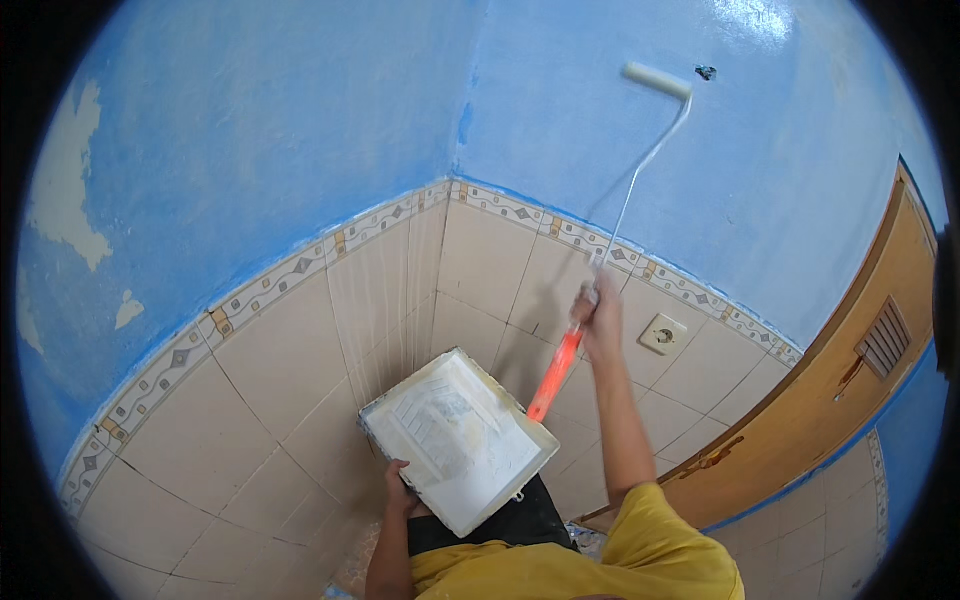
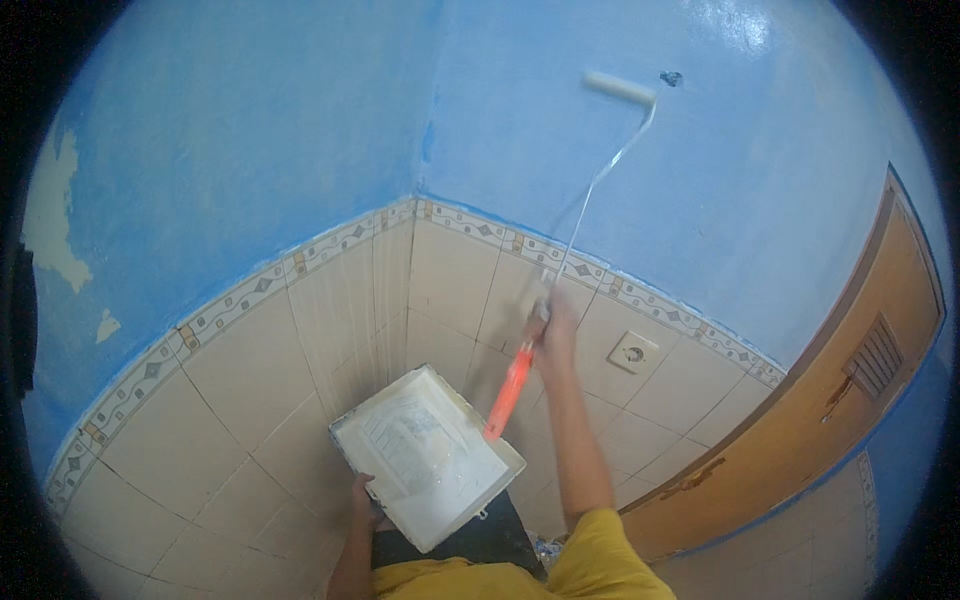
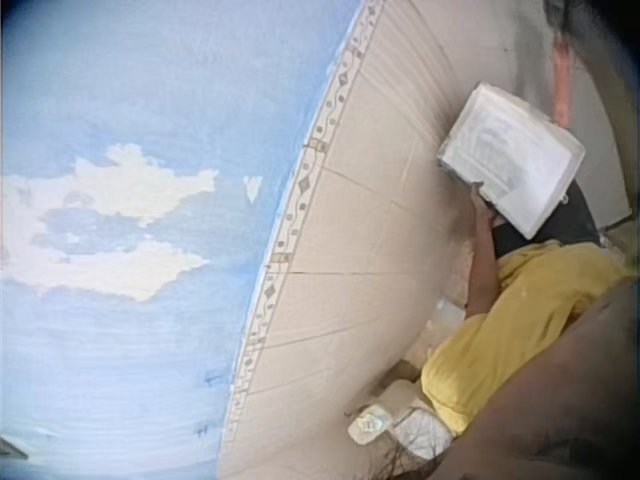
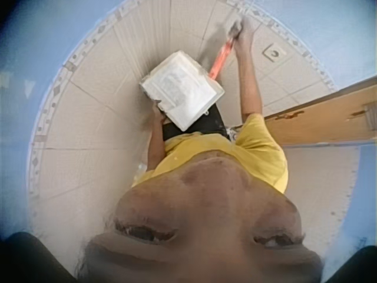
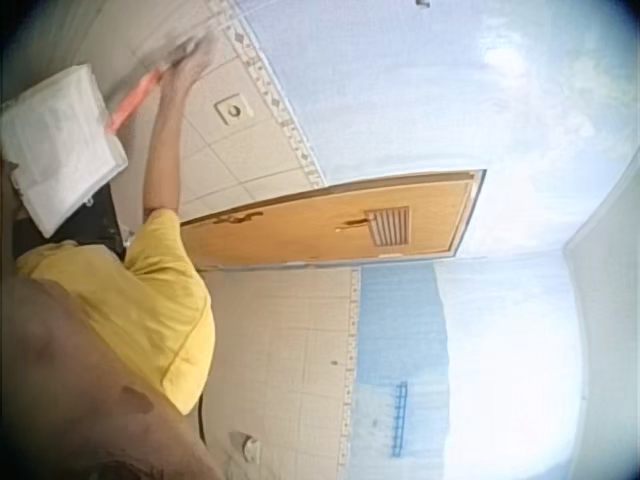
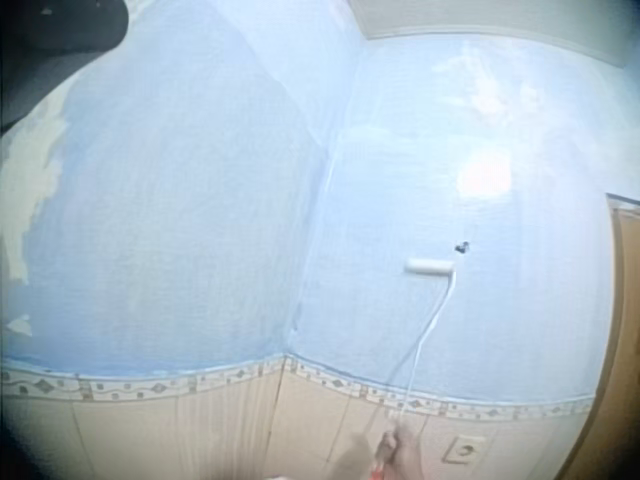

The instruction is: The person paints a wall white using a paint roller and a paint tray. They repeatedly dip the roller into the tray to load paint and apply it to the upper wall area above a tiled wainscot.

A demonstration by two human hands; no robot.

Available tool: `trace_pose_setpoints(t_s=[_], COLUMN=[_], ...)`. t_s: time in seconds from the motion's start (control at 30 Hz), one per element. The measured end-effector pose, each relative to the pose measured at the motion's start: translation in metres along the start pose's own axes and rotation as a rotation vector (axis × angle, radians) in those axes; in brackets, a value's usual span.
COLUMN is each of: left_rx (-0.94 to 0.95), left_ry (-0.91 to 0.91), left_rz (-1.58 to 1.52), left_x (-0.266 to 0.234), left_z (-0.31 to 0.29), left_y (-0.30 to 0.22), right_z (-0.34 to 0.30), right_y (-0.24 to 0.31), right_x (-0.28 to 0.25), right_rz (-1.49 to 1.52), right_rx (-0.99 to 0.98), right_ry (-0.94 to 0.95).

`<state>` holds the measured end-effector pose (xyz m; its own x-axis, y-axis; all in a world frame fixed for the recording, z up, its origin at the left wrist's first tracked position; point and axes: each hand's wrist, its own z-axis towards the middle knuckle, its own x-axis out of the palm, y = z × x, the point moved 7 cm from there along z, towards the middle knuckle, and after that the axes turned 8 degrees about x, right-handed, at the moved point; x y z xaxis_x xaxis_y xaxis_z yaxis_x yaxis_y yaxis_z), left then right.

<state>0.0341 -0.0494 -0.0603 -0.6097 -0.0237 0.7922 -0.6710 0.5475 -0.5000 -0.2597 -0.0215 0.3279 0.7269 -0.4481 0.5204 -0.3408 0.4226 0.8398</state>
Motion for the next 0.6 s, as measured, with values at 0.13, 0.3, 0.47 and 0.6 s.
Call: trace_pose_setpoints(t_s=[0.13, 0.3, 0.47, 0.6], left_rx=[-0.015, -0.061, -0.005, -0.084], left_ry=[-0.014, -0.044, -0.084, -0.027], left_rz=[0.029, 0.061, 0.093, 0.036], left_x=[0.004, 0.003, 0.018, -0.001], left_z=[-0.001, -0.006, -0.017, -0.002], left_y=[0.000, -0.003, -0.012, 0.000], right_z=[-0.068, -0.117, -0.129, -0.119], right_y=[-0.093, -0.152, -0.178, -0.184], right_x=[-0.052, -0.093, -0.095, -0.077], right_rz=[-0.028, -0.097, -0.013, -0.027], right_rx=[0.130, 0.162, 0.226, 0.221], right_ry=[-0.181, -0.258, -0.287, -0.220])
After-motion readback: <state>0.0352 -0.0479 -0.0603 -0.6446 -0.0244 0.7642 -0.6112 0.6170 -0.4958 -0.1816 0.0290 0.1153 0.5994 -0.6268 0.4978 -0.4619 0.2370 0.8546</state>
